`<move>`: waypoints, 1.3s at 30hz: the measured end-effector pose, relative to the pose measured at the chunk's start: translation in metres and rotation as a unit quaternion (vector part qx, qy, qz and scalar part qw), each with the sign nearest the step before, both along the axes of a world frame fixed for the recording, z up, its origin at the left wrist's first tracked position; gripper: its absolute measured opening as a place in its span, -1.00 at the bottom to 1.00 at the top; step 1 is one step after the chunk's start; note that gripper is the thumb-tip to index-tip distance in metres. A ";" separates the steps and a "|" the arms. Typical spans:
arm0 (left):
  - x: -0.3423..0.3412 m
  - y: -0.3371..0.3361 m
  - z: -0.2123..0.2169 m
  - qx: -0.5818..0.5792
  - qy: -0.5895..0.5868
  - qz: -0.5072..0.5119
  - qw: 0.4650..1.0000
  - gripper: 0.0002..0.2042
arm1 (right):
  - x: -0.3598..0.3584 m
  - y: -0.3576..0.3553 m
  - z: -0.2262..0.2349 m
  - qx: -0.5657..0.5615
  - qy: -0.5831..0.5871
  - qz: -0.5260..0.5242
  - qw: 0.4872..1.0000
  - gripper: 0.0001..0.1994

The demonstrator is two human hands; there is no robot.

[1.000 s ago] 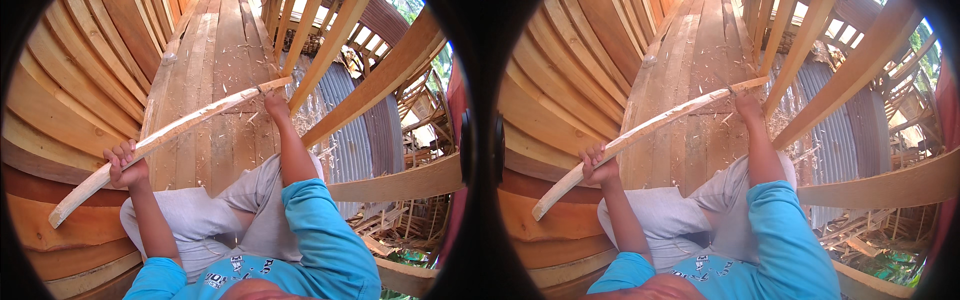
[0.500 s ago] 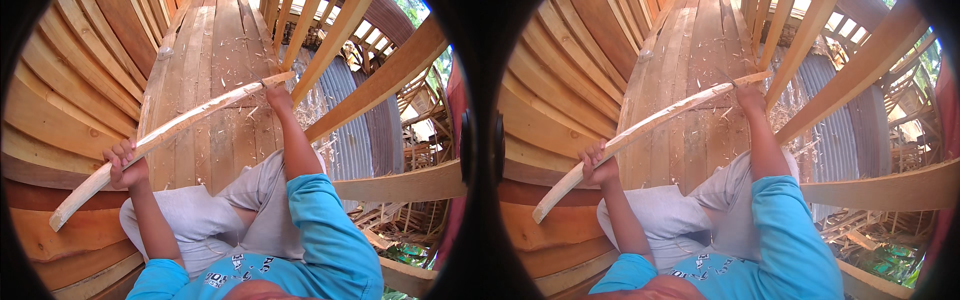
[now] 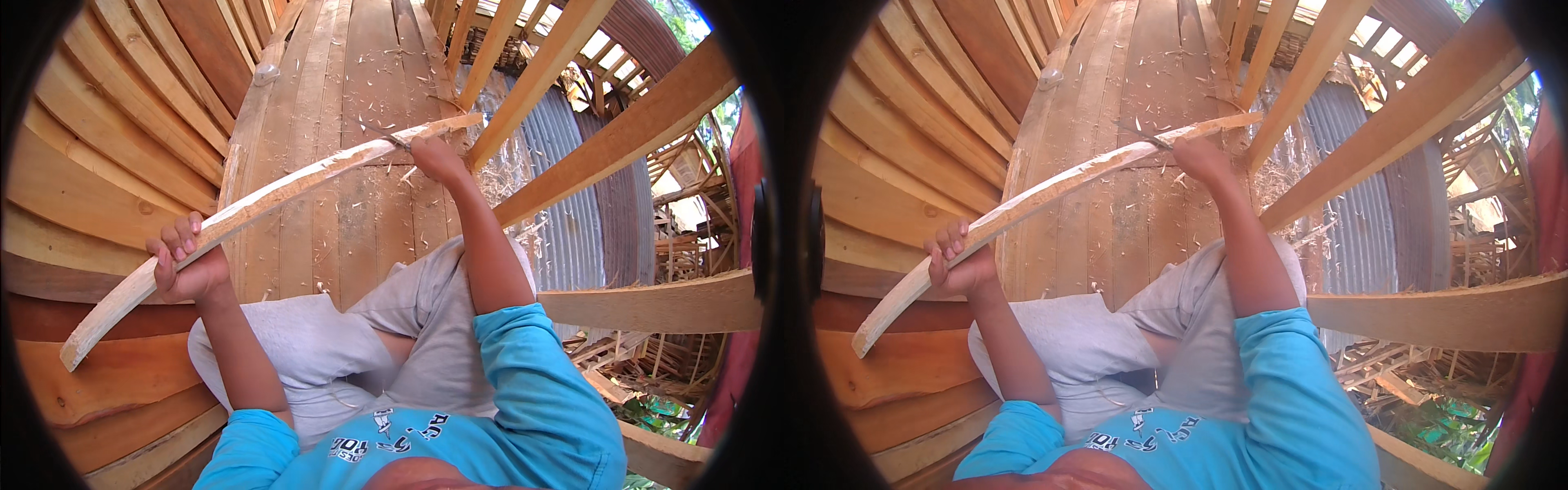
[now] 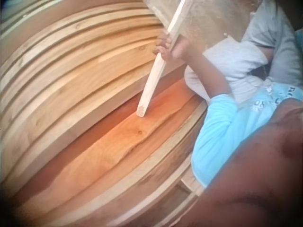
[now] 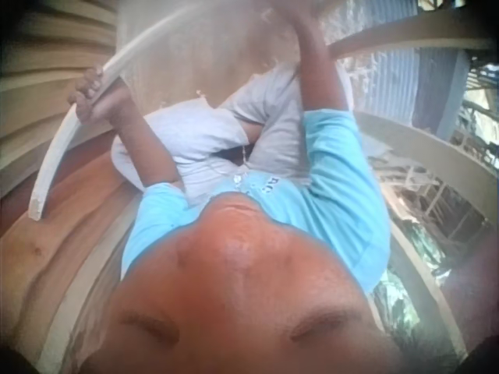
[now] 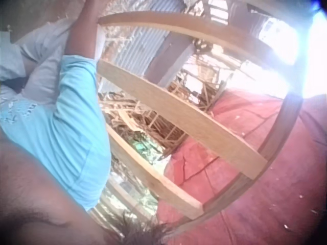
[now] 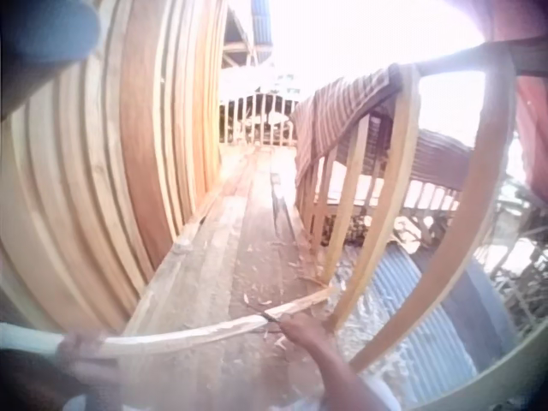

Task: The person sits on the floor and uses a knife to carve a long, thin piece of wood. They repeatedly shave thin layers from the surface, rotating the wood to work on different sides.

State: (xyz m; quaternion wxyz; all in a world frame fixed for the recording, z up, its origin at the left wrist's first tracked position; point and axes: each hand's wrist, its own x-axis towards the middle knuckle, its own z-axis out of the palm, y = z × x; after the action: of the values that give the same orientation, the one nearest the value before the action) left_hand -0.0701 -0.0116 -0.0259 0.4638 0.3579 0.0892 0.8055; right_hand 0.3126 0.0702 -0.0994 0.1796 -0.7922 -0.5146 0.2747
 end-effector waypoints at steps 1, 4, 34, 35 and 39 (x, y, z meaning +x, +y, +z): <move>-0.004 -0.003 0.001 0.009 0.001 0.003 1.000 -0.83 | 0.000 0.000 0.004 -0.036 0.021 0.018 0.999 -0.43; -0.007 -0.011 0.013 0.024 -0.002 0.000 1.000 -0.87 | -0.003 -0.001 0.015 -0.082 0.058 0.049 0.994 -0.45; -0.011 -0.007 -0.006 0.008 -0.012 0.040 0.999 -0.84 | -0.086 -0.036 0.038 0.105 0.006 0.075 0.992 -0.40; -0.009 -0.007 -0.005 -0.010 -0.024 0.054 0.998 -0.84 | -0.103 -0.040 0.039 0.119 -0.013 0.078 0.990 -0.40; -0.001 -0.009 0.008 -0.075 -0.061 0.091 0.991 -0.86 | -0.116 -0.032 0.025 0.188 -0.046 0.009 0.981 -0.44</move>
State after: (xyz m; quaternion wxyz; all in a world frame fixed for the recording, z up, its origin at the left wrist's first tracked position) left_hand -0.0707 -0.0209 -0.0180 0.4183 0.2630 0.1534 0.8558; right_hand 0.1962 0.0378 -0.0748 0.2994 -0.7513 -0.5719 0.1376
